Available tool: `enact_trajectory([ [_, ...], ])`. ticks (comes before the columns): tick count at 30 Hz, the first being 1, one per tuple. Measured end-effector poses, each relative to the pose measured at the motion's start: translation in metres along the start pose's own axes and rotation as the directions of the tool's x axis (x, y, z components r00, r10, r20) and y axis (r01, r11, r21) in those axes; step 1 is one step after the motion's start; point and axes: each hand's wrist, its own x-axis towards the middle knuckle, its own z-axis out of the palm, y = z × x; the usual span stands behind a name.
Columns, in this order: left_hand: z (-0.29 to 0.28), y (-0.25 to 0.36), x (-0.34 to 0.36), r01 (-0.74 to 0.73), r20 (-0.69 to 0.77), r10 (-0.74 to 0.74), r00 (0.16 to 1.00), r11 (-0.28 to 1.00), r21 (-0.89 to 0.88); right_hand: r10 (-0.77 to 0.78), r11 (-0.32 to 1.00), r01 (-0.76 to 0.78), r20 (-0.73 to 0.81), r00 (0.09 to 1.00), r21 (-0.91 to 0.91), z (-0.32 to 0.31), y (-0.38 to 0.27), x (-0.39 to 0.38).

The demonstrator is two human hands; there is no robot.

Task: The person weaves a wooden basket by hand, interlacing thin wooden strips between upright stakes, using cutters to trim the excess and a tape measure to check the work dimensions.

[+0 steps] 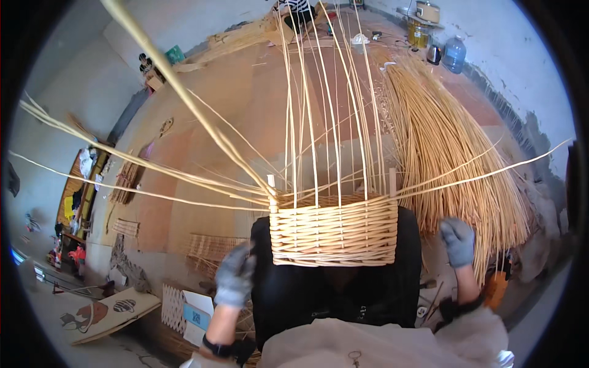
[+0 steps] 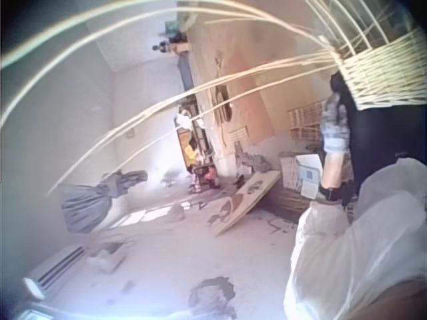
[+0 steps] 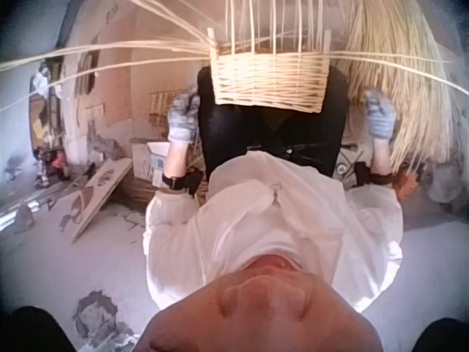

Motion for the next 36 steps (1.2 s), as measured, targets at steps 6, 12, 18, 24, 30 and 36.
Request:
enact_trajectory([
  [6, 0.108, 0.065, 0.154, 0.348, 0.456, -0.502, 0.735, 0.857, 0.381, -0.71, 0.384, 0.852, 0.476, 0.519, -0.355, 0.158, -0.195, 0.174],
  [12, 0.129, 0.037, 0.166, 0.369, 0.442, -0.572, 0.691, 0.805, 0.465, 0.144, 0.547, 0.592, 0.763, 0.63, -0.592, 0.188, -0.168, 0.229],
  [18, 0.14, 0.099, 0.151, 0.056, 0.478, -0.087, 0.874, 0.995, 0.079, -0.267, 0.399, 0.613, 0.553, 0.789, -0.682, 0.135, -0.129, 0.211],
  [24, 0.174, 0.111, 0.156, 0.257, 0.582, -0.41, 0.702, 0.909, 0.33, 0.33, 0.753, 0.036, 0.424, 0.844, -0.657, 0.154, -0.127, 0.166],
  [30, 0.181, 0.107, 0.131, 0.221, 0.332, -0.368, 0.868, 0.887, 0.405, 0.217, 0.833, 0.132, 0.536, 0.816, -0.538, 0.167, -0.135, 0.152],
  [36, 0.18, 0.14, 0.112, -0.273, 0.126, 0.245, 0.961, 0.913, 0.303, 0.115, 0.868, 0.05, 0.298, 0.948, -0.495, 0.09, -0.153, 0.141],
])
